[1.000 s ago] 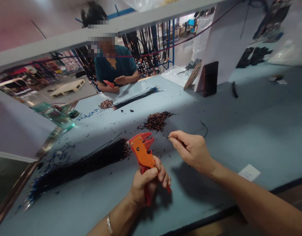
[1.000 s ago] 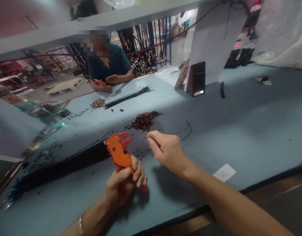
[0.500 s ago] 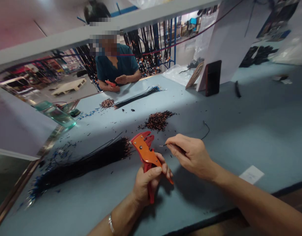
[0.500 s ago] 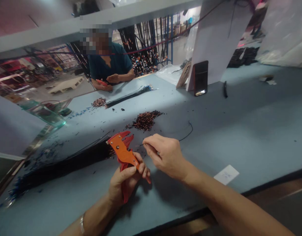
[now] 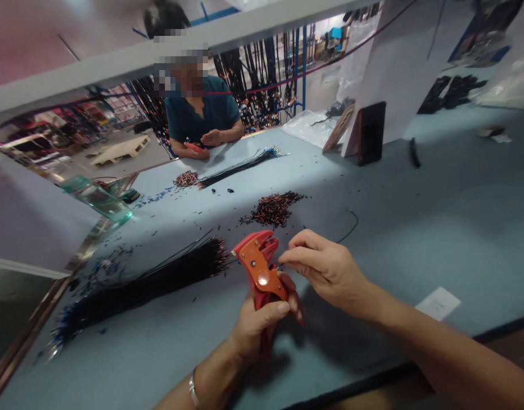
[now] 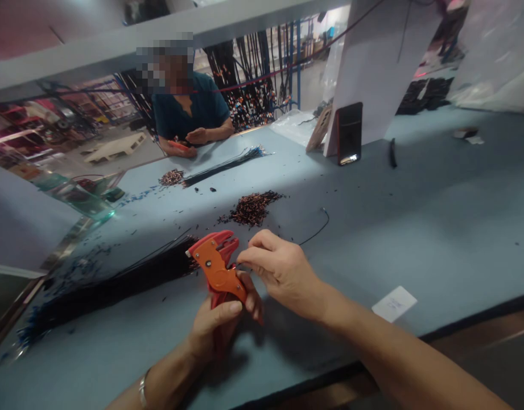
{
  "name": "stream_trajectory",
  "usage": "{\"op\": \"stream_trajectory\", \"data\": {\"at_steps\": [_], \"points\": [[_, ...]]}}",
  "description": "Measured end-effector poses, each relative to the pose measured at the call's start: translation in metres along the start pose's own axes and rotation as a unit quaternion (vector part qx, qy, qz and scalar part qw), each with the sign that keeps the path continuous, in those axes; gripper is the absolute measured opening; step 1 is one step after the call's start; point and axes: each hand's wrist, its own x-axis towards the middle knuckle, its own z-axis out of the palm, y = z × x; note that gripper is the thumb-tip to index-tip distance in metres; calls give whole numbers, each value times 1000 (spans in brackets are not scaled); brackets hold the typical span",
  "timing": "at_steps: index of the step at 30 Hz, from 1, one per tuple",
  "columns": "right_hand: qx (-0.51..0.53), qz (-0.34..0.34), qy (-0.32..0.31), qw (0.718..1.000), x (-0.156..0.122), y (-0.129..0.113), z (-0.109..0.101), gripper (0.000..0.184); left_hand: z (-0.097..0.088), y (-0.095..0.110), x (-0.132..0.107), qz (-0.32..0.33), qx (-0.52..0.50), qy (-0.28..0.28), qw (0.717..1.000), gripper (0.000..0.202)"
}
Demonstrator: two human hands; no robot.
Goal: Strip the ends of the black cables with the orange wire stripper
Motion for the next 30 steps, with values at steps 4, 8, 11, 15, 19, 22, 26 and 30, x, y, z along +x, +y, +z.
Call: {"op": "stream_trajectory", "data": {"at_steps": [4, 8, 11, 15, 19, 22, 26, 30], "points": [[34, 1, -13, 999, 0, 1, 0, 21, -2, -2, -1, -18, -13, -37, 999, 28], [55, -11, -18, 998, -1, 3, 2, 22, -4, -3, -2, -28, -42, -64, 997, 28], [52, -10, -8, 999, -2, 4, 4, 17, -5, -3, -3, -36, -54, -70, 995, 29], [30, -24, 10, 999, -3, 2, 4, 15, -6, -3, -3, -38, -57, -72, 995, 31], [20, -37, 19, 999, -3, 1, 5, 15, -6, -3, -3, -35, -49, -77, 995, 30], [15, -46, 28, 998, -4, 2, 6, 13, -5, -4, -3, -35, -49, -78, 995, 30], [-10, -59, 35, 998, -4, 2, 7, 15, -6, -4, -3, -33, -47, -78, 995, 29], [-75, -85, 43, 993, -3, -1, 8, 24, -5, -3, -2, -32, -42, -81, 995, 28]]}}
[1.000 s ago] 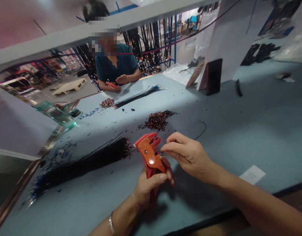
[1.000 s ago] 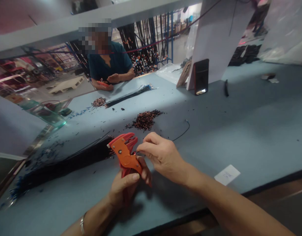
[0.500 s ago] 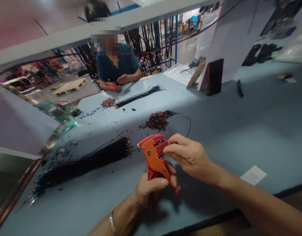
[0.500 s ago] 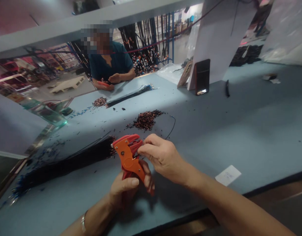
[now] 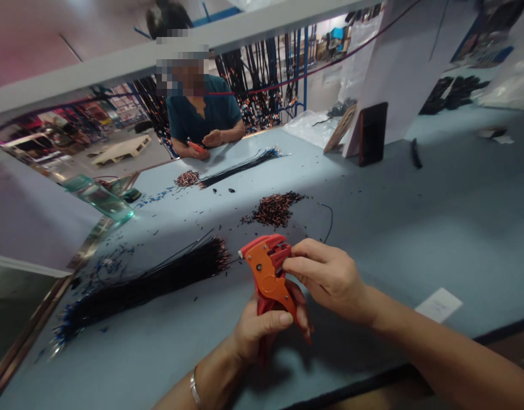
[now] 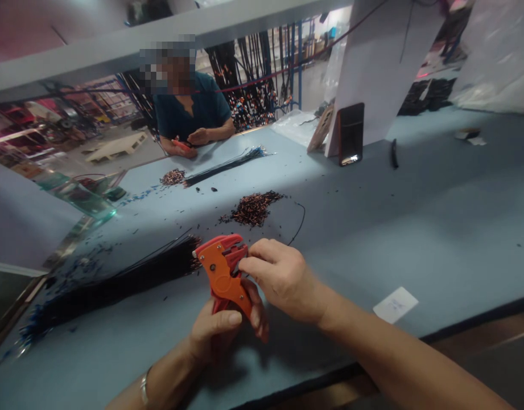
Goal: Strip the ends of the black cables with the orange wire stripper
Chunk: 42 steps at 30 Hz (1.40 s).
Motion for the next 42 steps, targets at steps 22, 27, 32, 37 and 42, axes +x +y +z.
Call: {"op": "stream_trajectory", "data": {"at_steps": [22, 27, 32, 37, 42], "points": [[-137, -37, -20, 990, 1, -4, -4, 22, 3, 4, 0, 43, 74, 55, 995, 23], [-168, -7, -17, 986, 0, -5, -6, 25, 1, 2, 1, 46, 61, 89, 993, 30], [-164, 17, -4, 986, -2, -5, -5, 24, -1, 0, -1, 33, 93, 87, 991, 31], [-144, 16, -4, 989, -2, -8, -4, 19, 1, 3, -3, 33, 130, 74, 988, 29], [-126, 16, -2, 992, -1, -14, -6, 17, 3, 5, -3, 34, 149, 65, 986, 31]]}}
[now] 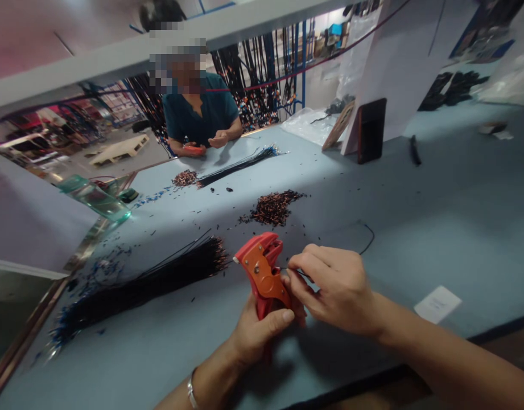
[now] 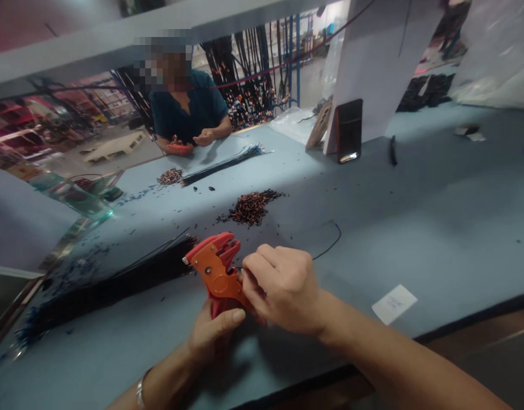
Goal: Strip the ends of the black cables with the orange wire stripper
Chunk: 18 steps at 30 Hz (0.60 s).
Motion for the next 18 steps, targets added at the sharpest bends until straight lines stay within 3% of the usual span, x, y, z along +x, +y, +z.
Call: {"op": "stream_trajectory", "data": {"at_steps": [18], "points": [[14, -7, 12, 1000, -1, -11, 1, 21, 1, -5, -5, 11, 9, 21, 1000, 32]]}}
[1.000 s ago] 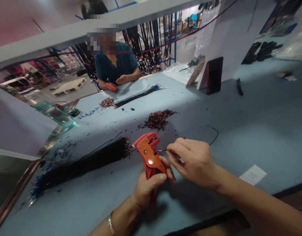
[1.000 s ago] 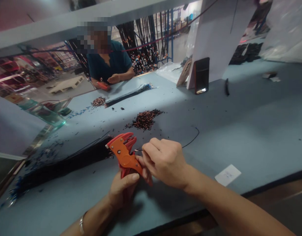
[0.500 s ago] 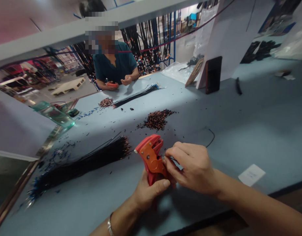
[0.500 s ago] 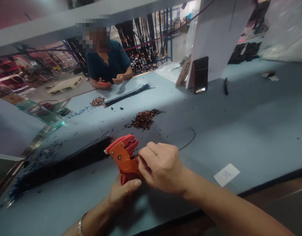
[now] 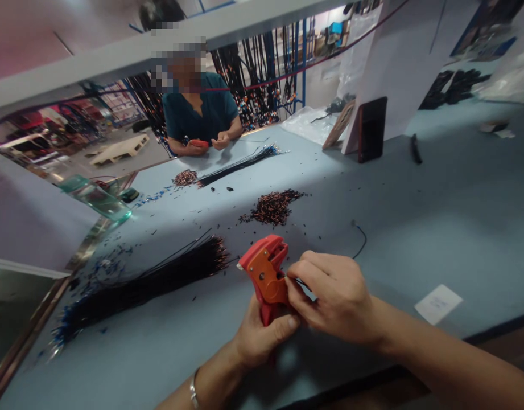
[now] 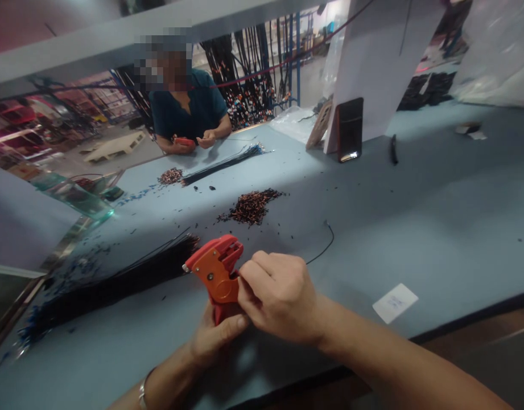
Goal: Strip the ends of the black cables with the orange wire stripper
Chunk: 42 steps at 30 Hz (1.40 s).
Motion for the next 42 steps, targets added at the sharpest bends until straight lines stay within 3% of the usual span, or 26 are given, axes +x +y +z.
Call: {"op": "stream_trajectory", "data": {"at_steps": [17, 24, 29, 38, 42], "points": [[85, -35, -51, 995, -1, 6, 2, 15, -4, -10, 2, -5, -40, 52, 998, 25], [136, 52, -92, 985, 2, 4, -3, 11, -1, -4, 5, -2, -55, 75, 996, 26], [140, 91, -112, 980, 4, 5, -7, 14, -3, -4, 5, 3, -38, 43, 998, 22], [-4, 7, -23, 1000, 2, 3, -4, 22, -3, 1, 4, 9, 9, 12, 1000, 26], [-15, -19, -3, 1000, 3, 1, -3, 27, -4, 1, 4, 6, 20, 15, 1000, 24]]}}
